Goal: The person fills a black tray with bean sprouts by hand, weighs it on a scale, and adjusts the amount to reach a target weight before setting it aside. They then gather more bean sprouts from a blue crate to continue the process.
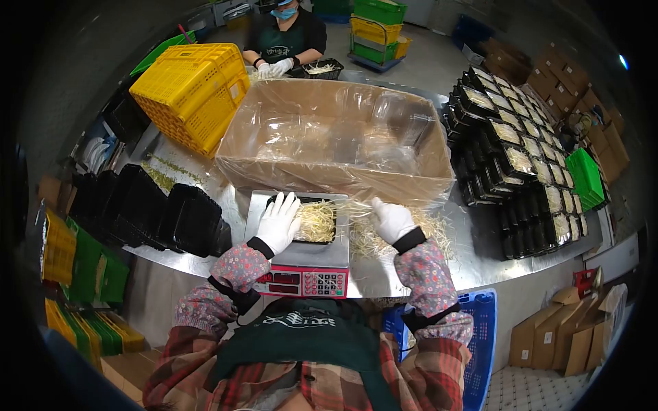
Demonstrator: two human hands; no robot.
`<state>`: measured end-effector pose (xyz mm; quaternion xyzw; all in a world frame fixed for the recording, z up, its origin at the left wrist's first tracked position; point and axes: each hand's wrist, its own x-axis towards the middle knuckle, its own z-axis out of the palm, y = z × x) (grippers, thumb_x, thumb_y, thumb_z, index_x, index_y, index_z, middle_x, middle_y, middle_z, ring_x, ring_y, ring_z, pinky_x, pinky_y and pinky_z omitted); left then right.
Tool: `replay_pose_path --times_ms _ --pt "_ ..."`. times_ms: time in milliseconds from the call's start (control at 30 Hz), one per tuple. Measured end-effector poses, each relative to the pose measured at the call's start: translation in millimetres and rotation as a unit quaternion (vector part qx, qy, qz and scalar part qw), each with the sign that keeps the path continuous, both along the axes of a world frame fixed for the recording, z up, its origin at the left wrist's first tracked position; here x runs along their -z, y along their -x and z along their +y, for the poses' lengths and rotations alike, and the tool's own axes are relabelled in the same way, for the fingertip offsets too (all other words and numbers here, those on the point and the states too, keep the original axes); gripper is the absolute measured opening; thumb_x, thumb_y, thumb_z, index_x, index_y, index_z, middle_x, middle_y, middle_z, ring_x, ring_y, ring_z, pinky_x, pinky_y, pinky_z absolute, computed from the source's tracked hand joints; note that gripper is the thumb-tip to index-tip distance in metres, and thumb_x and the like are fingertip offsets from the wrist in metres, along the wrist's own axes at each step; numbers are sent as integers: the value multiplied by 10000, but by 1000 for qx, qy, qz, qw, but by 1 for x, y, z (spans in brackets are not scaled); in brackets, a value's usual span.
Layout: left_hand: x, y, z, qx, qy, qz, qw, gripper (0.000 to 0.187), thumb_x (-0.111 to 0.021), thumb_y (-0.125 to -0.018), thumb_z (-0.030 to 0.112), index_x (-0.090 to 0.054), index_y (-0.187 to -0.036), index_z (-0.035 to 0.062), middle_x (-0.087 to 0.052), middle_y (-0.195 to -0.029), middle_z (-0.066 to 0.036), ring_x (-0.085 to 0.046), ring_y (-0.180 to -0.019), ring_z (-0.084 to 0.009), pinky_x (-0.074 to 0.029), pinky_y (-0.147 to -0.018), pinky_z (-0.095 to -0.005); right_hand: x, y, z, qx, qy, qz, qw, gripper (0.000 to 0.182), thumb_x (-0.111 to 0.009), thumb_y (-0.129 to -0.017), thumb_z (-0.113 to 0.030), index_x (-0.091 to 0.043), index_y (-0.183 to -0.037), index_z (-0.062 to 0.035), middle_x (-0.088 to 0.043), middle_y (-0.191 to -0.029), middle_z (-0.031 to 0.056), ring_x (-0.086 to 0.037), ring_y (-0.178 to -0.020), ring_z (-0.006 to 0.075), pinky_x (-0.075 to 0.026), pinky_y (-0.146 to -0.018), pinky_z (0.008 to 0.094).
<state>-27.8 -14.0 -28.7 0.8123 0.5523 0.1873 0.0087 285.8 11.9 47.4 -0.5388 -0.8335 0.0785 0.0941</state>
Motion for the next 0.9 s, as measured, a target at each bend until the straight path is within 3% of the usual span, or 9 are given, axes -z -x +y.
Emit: replay_pose_path --times_ms 167,200,367,500,567,633,733,833,900 --pt "-15 18 -5 13 35 -187 982 522 -556 -921 238 -430 -1382 29 -418 -1432 -195 -338 -1363 -363 -293 -1116 -408 54 -62 -15 76 -66 104 989 294 -620 -860 -229 -540 -1123 -123 -654 -807 201 -634 -788 409 -506 -693 477" --pt "-18 24 -6 11 27 -219 975 500 -557 -920 214 -445 -1370 25 -443 -1411 -197 -369 -1346 -353 -306 -1110 -403 53 -61 -21 148 42 92 984 381 -662 -846 -235 -546 -1171 -75 -662 -935 215 -634 -892 401 -501 -758 468" --pt "-49 57 -14 -10 68 -419 905 431 -559 -922 150 -495 -1316 -12 -525 -1325 -202 -485 -1257 -313 -367 -1066 -367 97 -87 -24 94 218 -93 967 867 -772 -754 -389 -354 -1415 -14 -553 -1264 258 -527 -1200 376 -427 -1002 408" --pt "-56 75 3 -54 8 -244 968 518 -564 -923 252 -448 -1347 -22 -480 -1358 -225 -443 -1278 -358 -354 -1075 -384 46 -54 -6 63 122 126 982 1197 -853 -614 -477 -176 -1485 -11 -311 -1478 256 -359 -1350 370 -344 -1091 403" --pt "-51 50 14 -47 21 -186 981 600 -546 -923 361 -415 -1369 -18 -459 -1377 -229 -399 -1305 -382 -306 -1105 -409 30 -7 2 -36 41 175 983 1199 -872 -608 -422 -167 -1483 -2 -282 -1492 259 -346 -1362 360 -333 -1101 395" --pt "-44 16 11 5 6 -62 998 694 -520 -913 471 -394 -1381 -25 -434 -1400 -230 -341 -1344 -392 -234 -1129 -476 25 43 6 -106 16 188 976 1184 -873 -616 -376 -158 -1487 -11 -304 -1472 272 -356 -1353 366 -347 -1089 407" --pt "-10 -9 1 76 19 1 997 700 -579 -867 466 -431 -1352 -15 -474 -1354 -215 -409 -1274 -392 -295 -1081 -489 40 82 24 -109 147 49 982 1137 -869 -608 -328 -208 -1485 -33 -414 -1388 272 -443 -1274 387 -406 -1032 386" --pt "-6 -4 1 65 91 -68 991 699 -612 -846 461 -443 -1346 3 -500 -1310 -210 -439 -1235 -384 -336 -1056 -458 47 78 25 -116 140 22 983 533 -764 -697 -331 -640 -1152 -82 -645 -1041 186 -626 -993 335 -504 -854 419" --pt "-7 -4 9 57 94 -23 994 684 -615 -831 492 -480 -1310 22 -526 -1255 -176 -486 -1158 -353 -383 -985 -455 50 83 12 -104 47 12 993 229 -708 -747 -310 -719 -895 -136 -684 -831 133 -657 -810 326 -515 -742 442"
